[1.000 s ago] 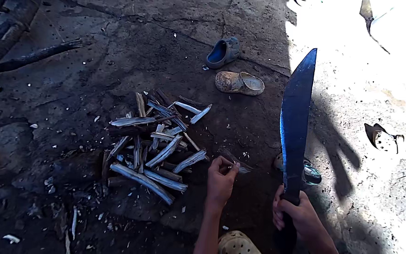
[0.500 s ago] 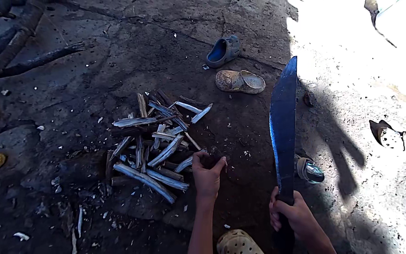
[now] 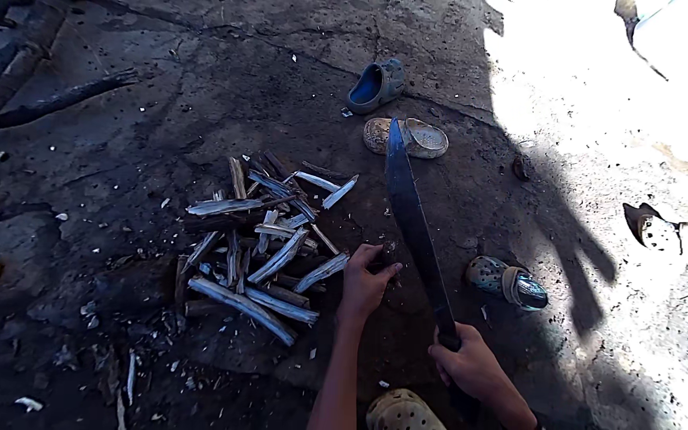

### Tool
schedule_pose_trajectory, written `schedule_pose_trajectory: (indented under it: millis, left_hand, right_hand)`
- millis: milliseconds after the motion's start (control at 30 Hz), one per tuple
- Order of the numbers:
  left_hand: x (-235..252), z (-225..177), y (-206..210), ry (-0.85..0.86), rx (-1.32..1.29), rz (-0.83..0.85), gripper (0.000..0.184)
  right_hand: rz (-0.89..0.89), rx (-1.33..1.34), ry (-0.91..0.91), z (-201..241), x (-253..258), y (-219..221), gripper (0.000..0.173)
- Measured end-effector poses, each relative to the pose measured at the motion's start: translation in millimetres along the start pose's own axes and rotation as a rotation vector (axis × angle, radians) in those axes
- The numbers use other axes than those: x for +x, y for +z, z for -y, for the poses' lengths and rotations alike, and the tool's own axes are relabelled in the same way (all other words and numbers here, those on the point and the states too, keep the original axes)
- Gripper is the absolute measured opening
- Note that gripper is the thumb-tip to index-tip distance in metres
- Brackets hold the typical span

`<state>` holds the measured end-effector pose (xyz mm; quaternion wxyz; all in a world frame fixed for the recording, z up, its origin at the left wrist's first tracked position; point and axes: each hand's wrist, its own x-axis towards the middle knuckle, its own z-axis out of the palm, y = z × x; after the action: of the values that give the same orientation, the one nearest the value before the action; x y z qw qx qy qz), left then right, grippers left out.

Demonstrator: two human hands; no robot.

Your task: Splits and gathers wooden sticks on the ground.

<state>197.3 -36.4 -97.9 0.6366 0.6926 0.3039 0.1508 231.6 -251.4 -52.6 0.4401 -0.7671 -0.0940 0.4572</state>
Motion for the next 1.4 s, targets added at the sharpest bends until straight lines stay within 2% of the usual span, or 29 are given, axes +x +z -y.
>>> schedule_pose_trajectory:
  millis: [500, 667, 1400]
  left_hand:
    - [-3.7, 4.1, 2.8, 0.029, -0.013, -0.032, 0.033]
    - [-3.6, 3.2, 2.4, 0.046, 0.02, -0.031, 0.035]
    - [-3.4, 3.1, 5.7, 0.023, 0.029, -0.048, 0.037]
  right_hand:
    - [-0.047, -0.274, 0.018, 1.1, 14.5, 10.1, 0.005]
    - [-0.087, -0.273, -0.03, 0.0, 11.9, 12.6, 0.005]
    - [-0.146, -0.388, -0.038, 2.9, 18.9, 16.5, 0.006]
